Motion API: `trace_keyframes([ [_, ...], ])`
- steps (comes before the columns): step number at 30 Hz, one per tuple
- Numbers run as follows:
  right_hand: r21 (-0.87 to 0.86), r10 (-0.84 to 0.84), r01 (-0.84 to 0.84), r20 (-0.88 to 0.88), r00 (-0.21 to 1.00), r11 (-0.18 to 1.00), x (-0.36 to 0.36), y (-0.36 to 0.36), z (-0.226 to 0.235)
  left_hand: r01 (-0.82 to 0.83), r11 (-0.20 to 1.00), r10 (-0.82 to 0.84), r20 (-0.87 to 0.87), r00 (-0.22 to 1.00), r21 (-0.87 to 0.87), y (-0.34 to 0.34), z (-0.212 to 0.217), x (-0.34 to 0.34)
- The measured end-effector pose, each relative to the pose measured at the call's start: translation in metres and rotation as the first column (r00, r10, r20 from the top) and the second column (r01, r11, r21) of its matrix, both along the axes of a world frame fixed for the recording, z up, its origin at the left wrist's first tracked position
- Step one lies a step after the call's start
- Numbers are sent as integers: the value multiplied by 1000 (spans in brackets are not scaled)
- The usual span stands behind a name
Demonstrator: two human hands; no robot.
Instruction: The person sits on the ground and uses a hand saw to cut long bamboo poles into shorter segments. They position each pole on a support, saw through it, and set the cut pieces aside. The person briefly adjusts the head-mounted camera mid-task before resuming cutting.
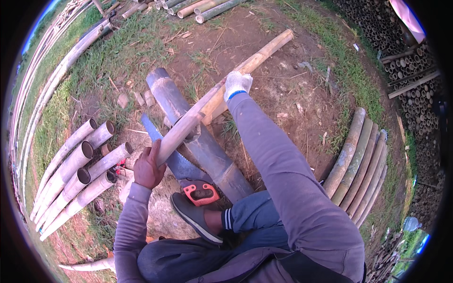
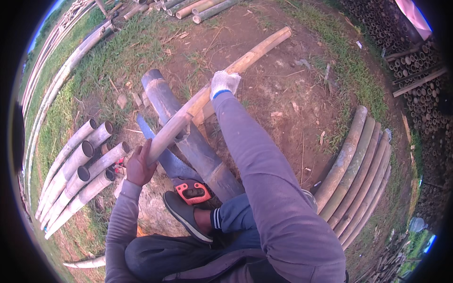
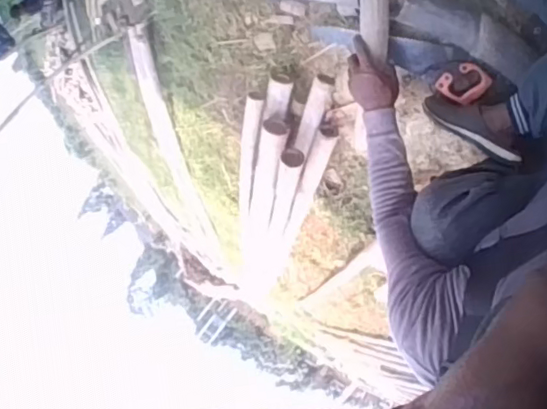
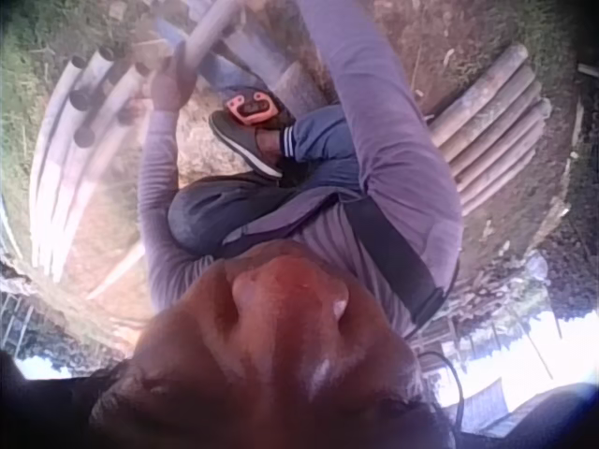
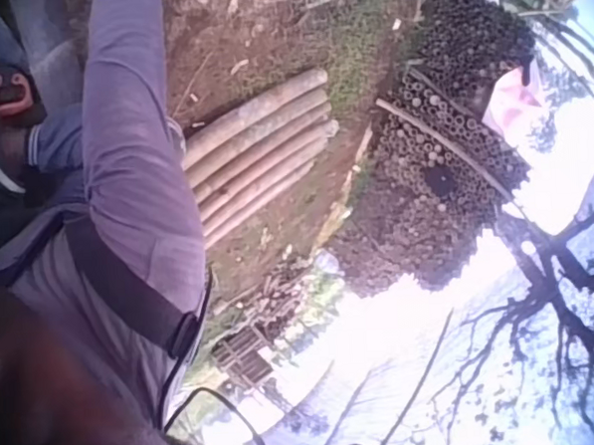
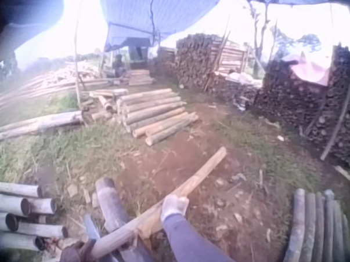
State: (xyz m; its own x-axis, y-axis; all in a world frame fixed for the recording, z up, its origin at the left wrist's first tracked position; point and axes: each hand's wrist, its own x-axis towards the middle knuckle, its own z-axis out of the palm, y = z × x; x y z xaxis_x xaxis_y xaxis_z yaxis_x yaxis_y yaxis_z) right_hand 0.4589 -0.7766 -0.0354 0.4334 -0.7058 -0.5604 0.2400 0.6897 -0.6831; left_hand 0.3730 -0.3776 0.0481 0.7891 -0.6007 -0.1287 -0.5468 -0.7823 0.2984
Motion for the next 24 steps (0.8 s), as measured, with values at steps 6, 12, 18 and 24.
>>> trace_keyframes([
  [6,-76,21,-27,-84,996,997,9,12,-4,-19,1000,20,-22,1000,15,4,-4,0],
  [12,-34,86,-89,-99,991,995,7,7,0,61,997,-57,80,995,-53,-13,11,13],
  [18,102,247,-251,56,967,963,-4,-23,-12,124,950,-128,6,992,-287,-100,21,46],
  [24,118,247,-249,31,969,961,-16,-17,-2,84,953,-102,-48,994,-290,-184,-1,66],
])
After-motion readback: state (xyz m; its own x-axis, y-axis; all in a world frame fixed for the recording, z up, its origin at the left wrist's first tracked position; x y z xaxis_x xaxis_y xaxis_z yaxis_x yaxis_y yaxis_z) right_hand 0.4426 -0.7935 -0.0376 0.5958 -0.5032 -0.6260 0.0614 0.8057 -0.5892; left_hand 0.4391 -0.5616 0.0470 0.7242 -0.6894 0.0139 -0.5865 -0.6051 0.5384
